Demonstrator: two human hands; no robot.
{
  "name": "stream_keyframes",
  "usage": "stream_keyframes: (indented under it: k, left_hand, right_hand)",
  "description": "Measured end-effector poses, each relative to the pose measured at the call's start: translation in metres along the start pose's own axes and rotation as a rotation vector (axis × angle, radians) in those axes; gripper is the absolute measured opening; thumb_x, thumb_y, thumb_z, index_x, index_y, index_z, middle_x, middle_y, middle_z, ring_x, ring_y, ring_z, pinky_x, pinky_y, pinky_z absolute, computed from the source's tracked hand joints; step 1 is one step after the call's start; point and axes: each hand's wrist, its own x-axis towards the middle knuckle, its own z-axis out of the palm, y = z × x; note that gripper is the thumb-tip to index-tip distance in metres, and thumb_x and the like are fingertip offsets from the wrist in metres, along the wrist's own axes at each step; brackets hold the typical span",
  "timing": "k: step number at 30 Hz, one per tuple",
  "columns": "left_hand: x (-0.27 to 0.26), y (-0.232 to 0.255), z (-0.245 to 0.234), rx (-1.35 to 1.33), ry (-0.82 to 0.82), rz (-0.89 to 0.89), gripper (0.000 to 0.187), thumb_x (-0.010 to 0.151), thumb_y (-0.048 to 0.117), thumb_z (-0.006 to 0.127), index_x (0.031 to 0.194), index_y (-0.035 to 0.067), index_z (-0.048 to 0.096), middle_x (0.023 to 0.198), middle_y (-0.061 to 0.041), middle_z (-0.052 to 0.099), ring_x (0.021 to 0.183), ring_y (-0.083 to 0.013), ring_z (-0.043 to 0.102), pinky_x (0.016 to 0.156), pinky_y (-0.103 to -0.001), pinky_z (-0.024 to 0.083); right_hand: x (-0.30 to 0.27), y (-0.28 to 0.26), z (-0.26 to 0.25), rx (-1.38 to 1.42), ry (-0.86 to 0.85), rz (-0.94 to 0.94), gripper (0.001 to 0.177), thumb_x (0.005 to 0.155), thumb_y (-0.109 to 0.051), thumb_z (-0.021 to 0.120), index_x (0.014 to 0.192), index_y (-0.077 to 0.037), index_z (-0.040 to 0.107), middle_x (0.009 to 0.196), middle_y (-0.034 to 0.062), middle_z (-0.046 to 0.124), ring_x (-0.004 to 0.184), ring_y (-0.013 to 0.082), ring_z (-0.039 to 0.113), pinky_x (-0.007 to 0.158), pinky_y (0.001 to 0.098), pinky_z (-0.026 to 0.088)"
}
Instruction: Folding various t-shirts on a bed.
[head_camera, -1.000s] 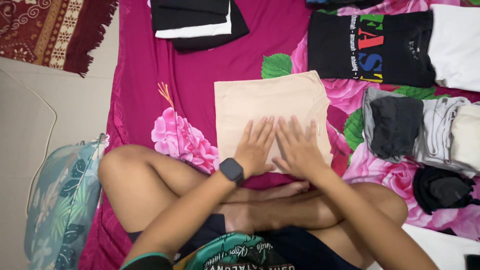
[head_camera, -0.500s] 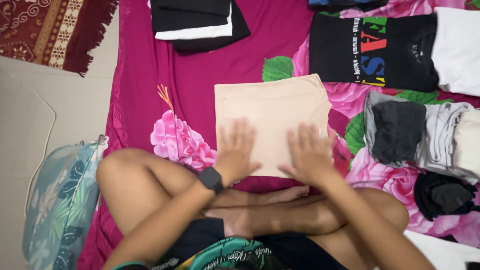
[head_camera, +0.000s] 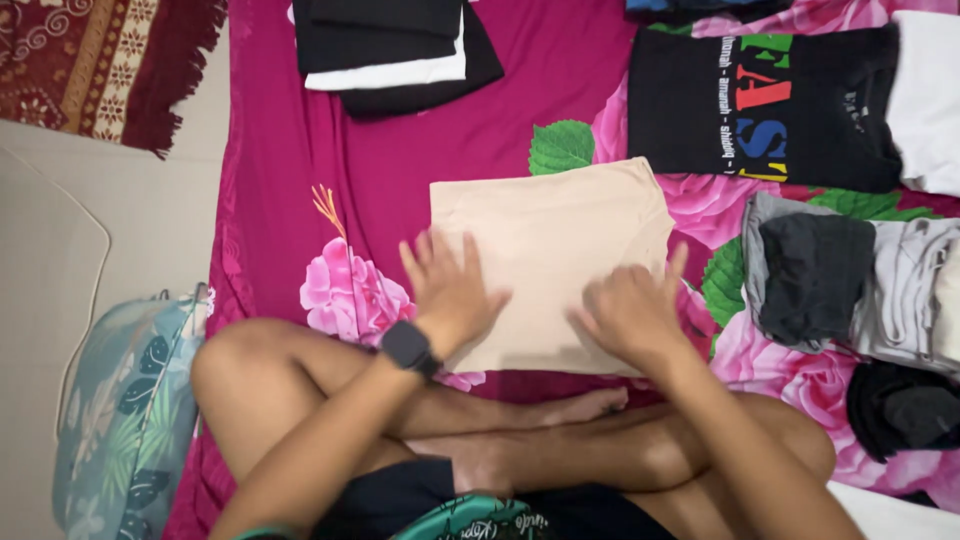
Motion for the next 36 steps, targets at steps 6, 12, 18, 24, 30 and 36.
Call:
stream_keyframes:
  k: [6, 12, 18, 24, 30, 36]
  left_hand:
    - [0.075, 0.000, 0.069, -0.032, 0.686, 0.190, 0.068, 0.104, 0.051, 0.056, 0.162, 0.018, 0.042, 0.169, -0.020, 0.032, 0.157, -0.0407, 0.028, 0.128, -0.060, 0.017]
    - [0.067, -0.033, 0.033, -0.138, 0.643, 0.185, 0.069, 0.096, 0.057, 0.053, 0.155, 0.022, 0.046, 0.161, -0.027, 0.031, 0.148, -0.0476, 0.026, 0.119, -0.061, 0.019]
    - [0.065, -0.056, 0.033, -0.094, 0.634, 0.007, 0.078, 0.100, 0.056, 0.053, 0.159, 0.009, 0.038, 0.161, -0.035, 0.028, 0.148, -0.0532, 0.026, 0.119, -0.063, 0.021]
    - [0.009, -0.029, -0.003, -0.196, 0.462, -0.244, 0.085, 0.096, 0.045, 0.063, 0.160, -0.001, 0.034, 0.145, -0.036, 0.044, 0.133, -0.0529, 0.044, 0.111, -0.058, 0.038]
    - [-0.016, -0.018, 0.024, -0.702, 0.223, -0.385, 0.086, 0.087, 0.042, 0.071, 0.148, -0.007, 0.037, 0.120, -0.036, 0.061, 0.108, -0.0482, 0.062, 0.092, -0.050, 0.052]
    - [-0.012, -0.013, 0.062, -1.585, 0.059, -0.367, 0.056, 0.091, 0.023, 0.070, 0.137, -0.006, 0.053, 0.125, -0.020, 0.071, 0.110, -0.0275, 0.068, 0.093, -0.038, 0.054]
  right_hand:
    - [0.114, -0.008, 0.061, 0.190, 0.866, -0.096, 0.060, 0.104, -0.049, 0.052, 0.158, -0.025, 0.047, 0.168, 0.0162, 0.033, 0.154, 0.0421, 0.029, 0.113, 0.0801, 0.006]
    - [0.123, 0.031, 0.069, 0.386, 0.863, -0.064, 0.067, 0.101, -0.055, 0.051, 0.158, -0.022, 0.041, 0.166, 0.0248, 0.025, 0.152, 0.0464, 0.020, 0.117, 0.0743, 0.012]
    - [0.102, 0.044, 0.060, 0.314, 0.699, 0.167, 0.071, 0.100, -0.050, 0.052, 0.158, -0.013, 0.034, 0.165, 0.0249, 0.025, 0.152, 0.0429, 0.024, 0.109, 0.0763, 0.019]
    - [0.049, 0.042, 0.053, 0.564, 0.599, 0.459, 0.090, 0.092, -0.054, 0.060, 0.160, -0.005, 0.028, 0.151, 0.0305, 0.038, 0.137, 0.0515, 0.040, 0.106, 0.0652, 0.039]
    - [0.036, 0.069, 0.102, 0.796, 0.354, 0.527, 0.088, 0.088, -0.056, 0.066, 0.149, 0.000, 0.037, 0.129, 0.0357, 0.058, 0.118, 0.0508, 0.060, 0.099, 0.0554, 0.048]
    - [0.047, 0.083, 0.131, 1.223, 0.363, 0.274, 0.085, 0.080, -0.045, 0.078, 0.142, 0.002, 0.044, 0.124, 0.0205, 0.068, 0.113, 0.0321, 0.068, 0.098, 0.0415, 0.052]
